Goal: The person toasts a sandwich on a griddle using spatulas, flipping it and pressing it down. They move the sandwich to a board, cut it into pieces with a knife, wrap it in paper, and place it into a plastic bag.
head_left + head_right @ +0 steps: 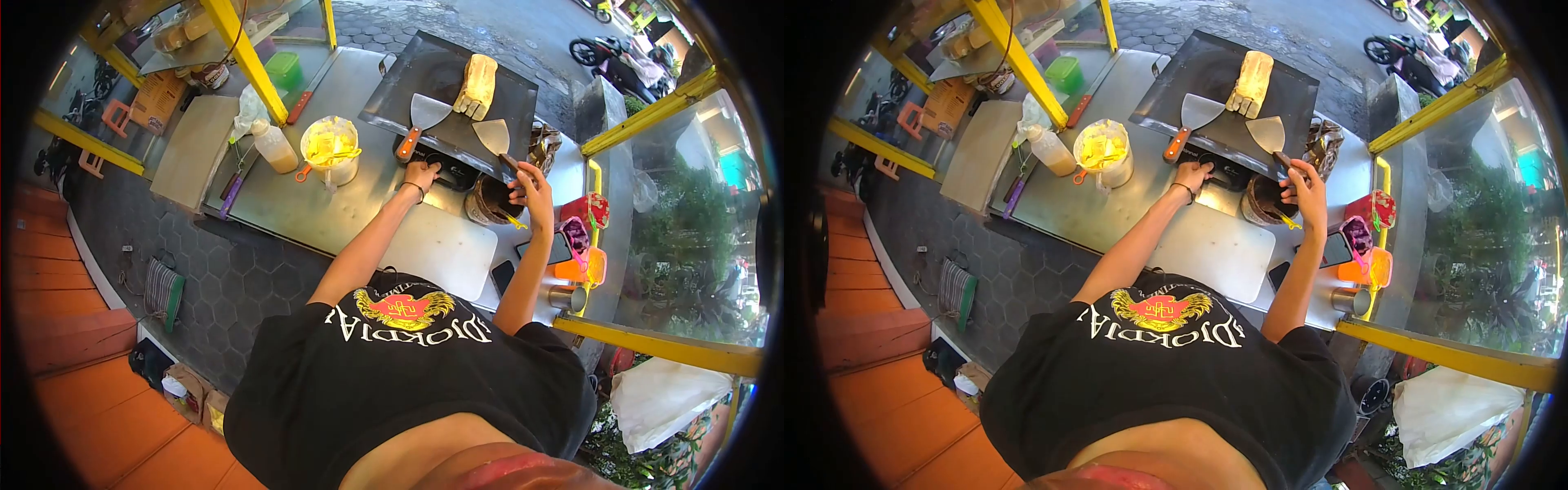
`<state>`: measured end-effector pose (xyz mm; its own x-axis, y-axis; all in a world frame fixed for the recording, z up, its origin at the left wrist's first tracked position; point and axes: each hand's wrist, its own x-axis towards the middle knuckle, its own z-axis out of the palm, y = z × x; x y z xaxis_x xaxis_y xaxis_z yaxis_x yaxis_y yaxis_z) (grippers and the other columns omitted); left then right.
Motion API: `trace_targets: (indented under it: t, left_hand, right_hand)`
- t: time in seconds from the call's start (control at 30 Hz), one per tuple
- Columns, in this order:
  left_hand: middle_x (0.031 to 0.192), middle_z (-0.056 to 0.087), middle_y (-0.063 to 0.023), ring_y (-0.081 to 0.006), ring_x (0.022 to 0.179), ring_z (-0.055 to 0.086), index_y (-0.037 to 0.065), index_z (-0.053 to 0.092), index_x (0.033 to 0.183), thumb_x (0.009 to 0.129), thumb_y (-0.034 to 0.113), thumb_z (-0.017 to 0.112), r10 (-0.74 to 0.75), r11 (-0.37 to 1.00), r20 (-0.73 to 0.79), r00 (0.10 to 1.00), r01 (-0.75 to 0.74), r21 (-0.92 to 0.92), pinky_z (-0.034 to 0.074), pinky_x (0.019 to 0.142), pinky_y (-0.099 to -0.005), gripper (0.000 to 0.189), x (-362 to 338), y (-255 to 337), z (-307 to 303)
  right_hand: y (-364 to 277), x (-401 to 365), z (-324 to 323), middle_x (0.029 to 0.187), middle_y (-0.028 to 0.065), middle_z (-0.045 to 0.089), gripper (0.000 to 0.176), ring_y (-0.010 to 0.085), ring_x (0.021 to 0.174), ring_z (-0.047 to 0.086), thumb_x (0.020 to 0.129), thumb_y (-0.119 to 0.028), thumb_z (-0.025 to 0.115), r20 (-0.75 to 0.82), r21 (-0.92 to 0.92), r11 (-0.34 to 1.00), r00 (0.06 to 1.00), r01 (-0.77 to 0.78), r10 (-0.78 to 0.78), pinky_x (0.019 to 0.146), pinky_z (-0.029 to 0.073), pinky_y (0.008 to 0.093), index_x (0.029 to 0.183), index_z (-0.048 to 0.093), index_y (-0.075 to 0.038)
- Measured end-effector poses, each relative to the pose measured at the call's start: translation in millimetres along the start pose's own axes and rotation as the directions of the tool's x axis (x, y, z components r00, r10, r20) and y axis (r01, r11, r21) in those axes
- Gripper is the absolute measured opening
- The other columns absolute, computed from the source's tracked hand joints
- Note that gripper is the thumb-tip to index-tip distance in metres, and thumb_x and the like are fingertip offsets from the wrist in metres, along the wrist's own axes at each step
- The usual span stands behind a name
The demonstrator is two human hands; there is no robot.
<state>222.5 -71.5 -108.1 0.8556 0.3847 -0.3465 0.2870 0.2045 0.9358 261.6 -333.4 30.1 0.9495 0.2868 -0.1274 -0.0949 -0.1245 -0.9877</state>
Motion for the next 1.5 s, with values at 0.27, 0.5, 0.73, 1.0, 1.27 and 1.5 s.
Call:
trace_targets:
  t: [0.27, 0.5, 0.73, 1.0, 1.27, 1.5]
  left_hand:
    - [0.077, 0.069, -0.0106, -0.014, 0.044, 0.049, 0.004, 0.056, 0.069, 0.093, 0.033, 0.068, -0.038, 0.999, -0.031, 0.999, 0.038, 0.001, 0.035, 0.039, -0.0341, 0.04, -6, 1, 3]
    - [0.084, 0.069, -0.021, -0.0415, 0.083, 0.067, 0.001, 0.062, 0.081, 0.09, 0.037, 0.066, 0.362, 0.795, -0.169, 0.916, -0.21, 0.569, 0.052, 0.07, -0.0497, 0.037, -21, -4, 6]
    - [0.088, 0.065, -0.0205, -0.0442, 0.079, 0.063, 0.0, 0.058, 0.097, 0.089, 0.022, 0.067, 0.729, 0.262, 0.309, 0.61, -0.667, 0.698, 0.053, 0.072, -0.051, 0.025, -30, 3, -23]
    - [0.071, 0.065, -0.0033, -0.0121, 0.048, 0.051, 0.0, 0.067, 0.112, 0.093, 0.077, 0.034, -0.114, 0.742, 0.314, 0.942, 0.291, -0.604, 0.045, 0.049, -0.0279, 0.085, -44, 11, -78]
    - [0.054, 0.034, 0.0073, -0.0053, 0.039, 0.032, 0.008, 0.058, 0.085, 0.088, 0.073, 0.054, -0.05, 0.99, 0.235, 0.971, 0.079, -0.119, 0.024, 0.039, -0.0238, 0.065, -55, 84, -80]
    - [0.055, 0.051, 0.0033, -0.0083, 0.041, 0.046, 0.004, 0.06, 0.084, 0.094, 0.054, 0.055, 0.222, 0.967, 0.228, 0.948, -0.245, 0.075, 0.037, 0.043, -0.0263, 0.051, -20, 140, -68]
  right_hand:
    - [-2, 0, 11, 0.082, 0.0086, 0.068, 0.037, 0.012, 0.059, 0.063, 0.098, -0.019, 0.062, -0.04, 0.012, 1.0, 0.999, -0.012, 0.013, 0.053, 0.054, 0.0246, 0.131, 0.055, -0.005]
    - [5, 9, 18, 0.079, 0.0094, 0.068, 0.043, 0.0136, 0.053, 0.062, 0.096, -0.017, 0.063, -0.111, 0.084, 0.996, 0.994, -0.004, 0.013, 0.05, 0.055, 0.0275, 0.135, 0.048, -0.008]
    - [5, 13, 21, 0.079, 0.0094, 0.068, 0.044, 0.0128, 0.055, 0.062, 0.096, -0.018, 0.064, -0.094, 0.098, 0.995, 0.995, -0.014, 0.023, 0.049, 0.055, 0.0264, 0.136, 0.048, -0.007]
    - [7, 19, 31, 0.081, 0.0095, 0.069, 0.051, 0.0133, 0.055, 0.061, 0.094, -0.026, 0.069, -0.22, 0.203, 0.979, 0.975, 0.018, 0.028, 0.047, 0.054, 0.0279, 0.137, 0.047, -0.01]
    - [13, 31, 20, 0.079, 0.0173, 0.071, 0.036, 0.0168, 0.05, 0.063, 0.097, -0.022, 0.061, -0.239, 0.274, 0.962, 0.969, 0.004, 0.064, 0.046, 0.054, 0.0282, 0.125, 0.056, 0.001]
    - [10, 40, 3, 0.083, 0.0138, 0.071, 0.033, 0.0148, 0.054, 0.063, 0.095, -0.013, 0.057, -0.278, 0.14, 0.984, 0.958, 0.115, -0.072, 0.048, 0.053, 0.0262, 0.127, 0.057, -0.004]
